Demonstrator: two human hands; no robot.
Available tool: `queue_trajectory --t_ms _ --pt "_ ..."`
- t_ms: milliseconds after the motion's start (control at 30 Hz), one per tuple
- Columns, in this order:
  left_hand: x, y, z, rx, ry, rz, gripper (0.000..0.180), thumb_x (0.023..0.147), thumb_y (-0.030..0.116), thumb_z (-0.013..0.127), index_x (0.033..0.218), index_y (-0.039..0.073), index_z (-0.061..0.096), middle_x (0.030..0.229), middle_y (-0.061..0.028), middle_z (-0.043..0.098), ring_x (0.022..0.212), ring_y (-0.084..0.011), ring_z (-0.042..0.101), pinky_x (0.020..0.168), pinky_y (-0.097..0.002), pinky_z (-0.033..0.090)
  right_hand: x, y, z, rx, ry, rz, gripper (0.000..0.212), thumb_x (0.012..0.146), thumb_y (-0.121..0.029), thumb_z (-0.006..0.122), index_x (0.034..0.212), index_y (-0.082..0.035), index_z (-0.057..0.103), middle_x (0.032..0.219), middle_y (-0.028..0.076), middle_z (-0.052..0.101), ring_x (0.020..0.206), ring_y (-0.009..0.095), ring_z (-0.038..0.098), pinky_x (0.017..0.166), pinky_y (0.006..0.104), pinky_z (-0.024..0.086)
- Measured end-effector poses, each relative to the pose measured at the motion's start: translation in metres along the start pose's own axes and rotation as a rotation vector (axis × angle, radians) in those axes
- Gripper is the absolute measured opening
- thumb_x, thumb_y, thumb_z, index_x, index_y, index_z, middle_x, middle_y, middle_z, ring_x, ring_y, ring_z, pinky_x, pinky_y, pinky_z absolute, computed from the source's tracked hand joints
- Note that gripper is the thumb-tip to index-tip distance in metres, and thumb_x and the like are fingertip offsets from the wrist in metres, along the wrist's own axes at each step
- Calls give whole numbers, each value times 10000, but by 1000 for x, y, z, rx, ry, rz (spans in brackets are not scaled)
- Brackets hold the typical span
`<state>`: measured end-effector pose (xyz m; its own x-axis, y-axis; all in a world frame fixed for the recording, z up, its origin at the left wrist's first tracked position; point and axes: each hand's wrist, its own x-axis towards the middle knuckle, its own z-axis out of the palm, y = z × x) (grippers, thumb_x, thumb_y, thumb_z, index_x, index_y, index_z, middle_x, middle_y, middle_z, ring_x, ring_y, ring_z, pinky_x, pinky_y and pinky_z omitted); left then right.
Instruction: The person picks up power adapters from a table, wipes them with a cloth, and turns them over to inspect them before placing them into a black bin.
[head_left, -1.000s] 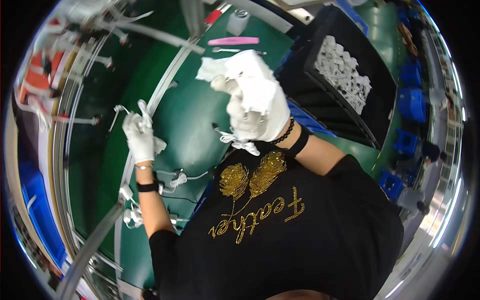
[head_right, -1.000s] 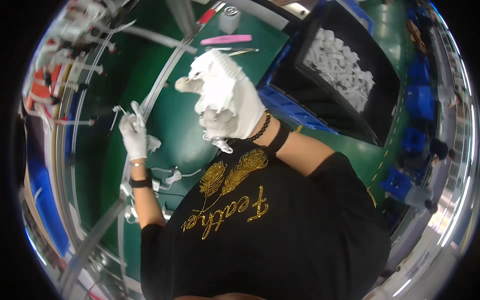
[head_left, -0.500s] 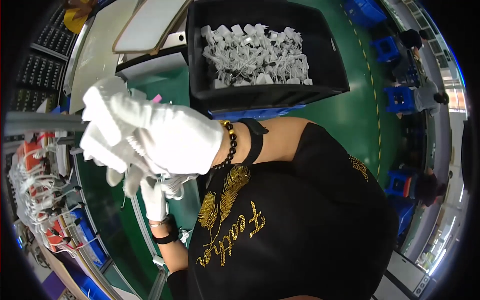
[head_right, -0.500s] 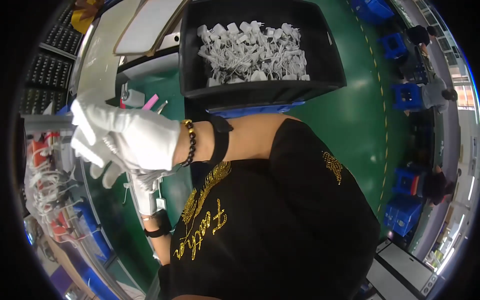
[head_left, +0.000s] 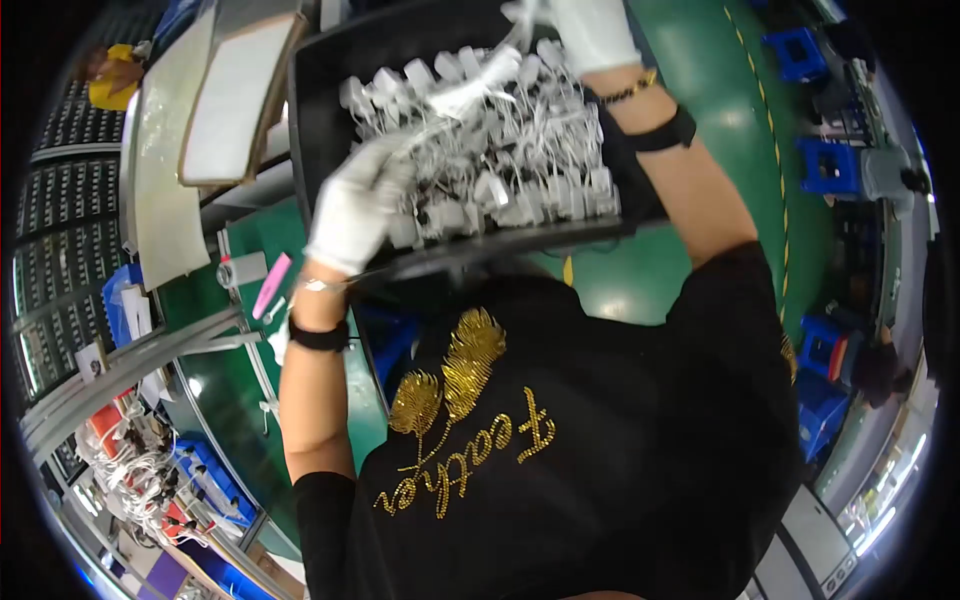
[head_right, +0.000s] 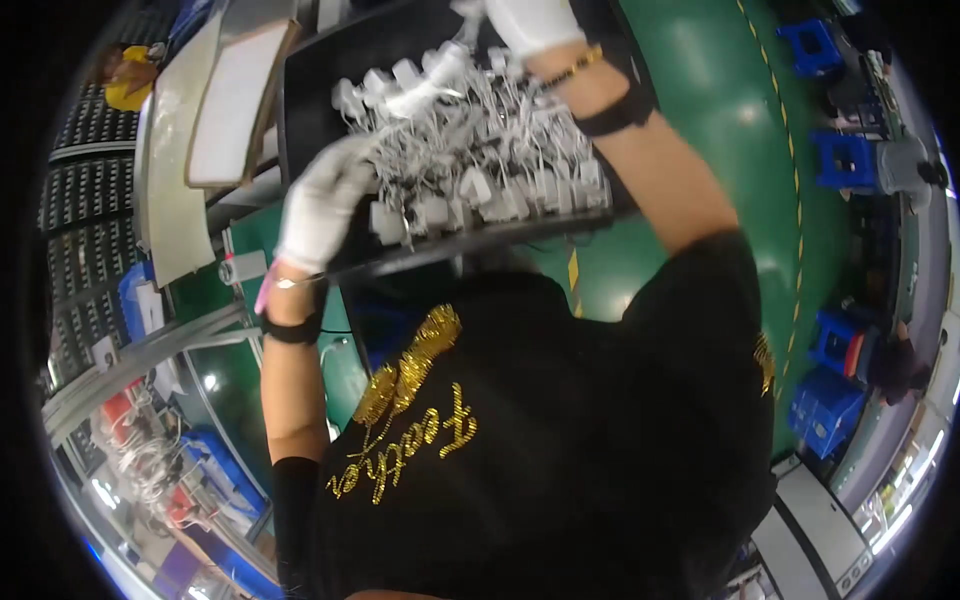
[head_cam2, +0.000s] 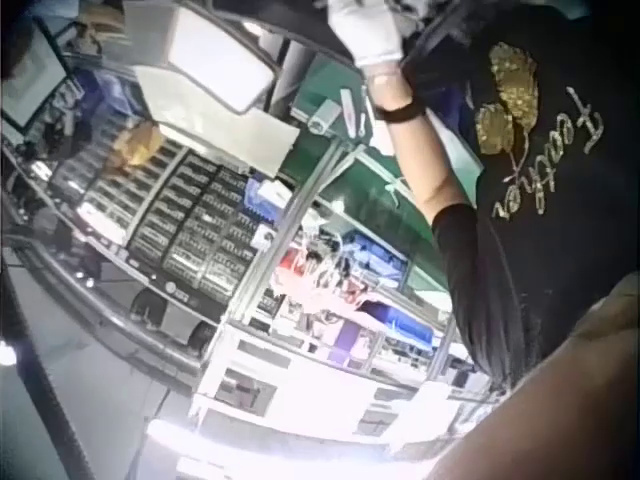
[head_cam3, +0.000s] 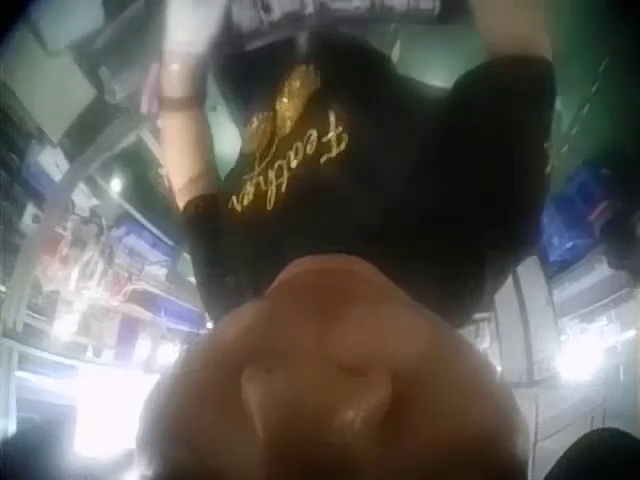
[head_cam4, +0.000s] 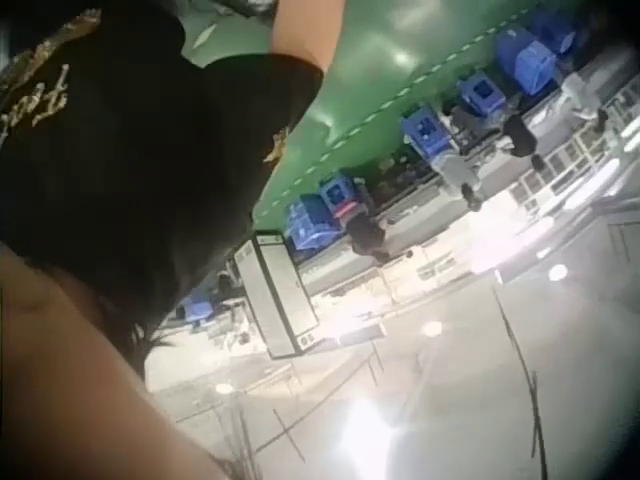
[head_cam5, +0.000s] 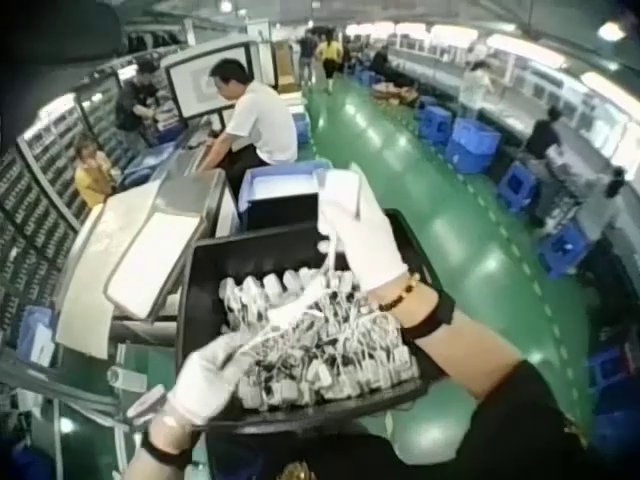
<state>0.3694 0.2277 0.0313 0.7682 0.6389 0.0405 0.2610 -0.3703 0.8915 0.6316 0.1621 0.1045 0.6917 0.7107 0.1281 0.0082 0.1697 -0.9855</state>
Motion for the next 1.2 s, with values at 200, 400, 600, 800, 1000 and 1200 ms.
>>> queue_trajectory --t_ms 200,400,600,800,1000,1200 --pt "70 -65 91 512 -355 268 759 837 72 529 1535 254 293 1177 -251 628 991 -394 655 866 -444 513 44 195 -67 -606 185 -21 806 890 -245 694 1536 -83 240 1126 160 691 946 264 689 825 384 533" --pt "50 -66 82 584 -338 -65 685 816 91 600 1463 215 412 1106 -239 646 981 -413 629 853 -481 515 45 274 -26 -1302 200 -45 714 847 -304 670 1465 -97 380 939 170 665 852 325 652 771 452 508" --pt "2 -26 40 253 -99 -61 462 895 142 655 1340 74 548 1165 -217 634 1079 -349 628 921 -379 519 43 307 -9 -1429 318 -110 684 847 -345 655 1444 -112 415 1038 163 646 954 288 643 769 451 505" --pt "-104 -17 6 -257 262 -178 377 915 66 661 1280 13 584 1191 -99 646 1099 -162 615 980 -293 480 46 314 -16 -1402 94 -105 600 882 -367 613 1418 -161 440 1175 178 629 897 336 650 760 462 521" --pt "-269 -40 -23 -240 788 -578 349 952 169 640 1258 7 600 1166 -70 667 1067 -164 612 954 -303 484 26 230 41 -1469 143 55 549 898 -346 580 1349 -42 508 1189 247 627 1134 381 605 946 452 492" --pt "-417 -93 -14 102 1233 -1013 381 907 218 675 1223 12 625 1088 -149 689 1029 -189 650 901 -302 507 -107 80 179 -286 -269 -395 361 999 -89 472 1325 61 510 1250 247 606 1055 265 639 912 356 507"
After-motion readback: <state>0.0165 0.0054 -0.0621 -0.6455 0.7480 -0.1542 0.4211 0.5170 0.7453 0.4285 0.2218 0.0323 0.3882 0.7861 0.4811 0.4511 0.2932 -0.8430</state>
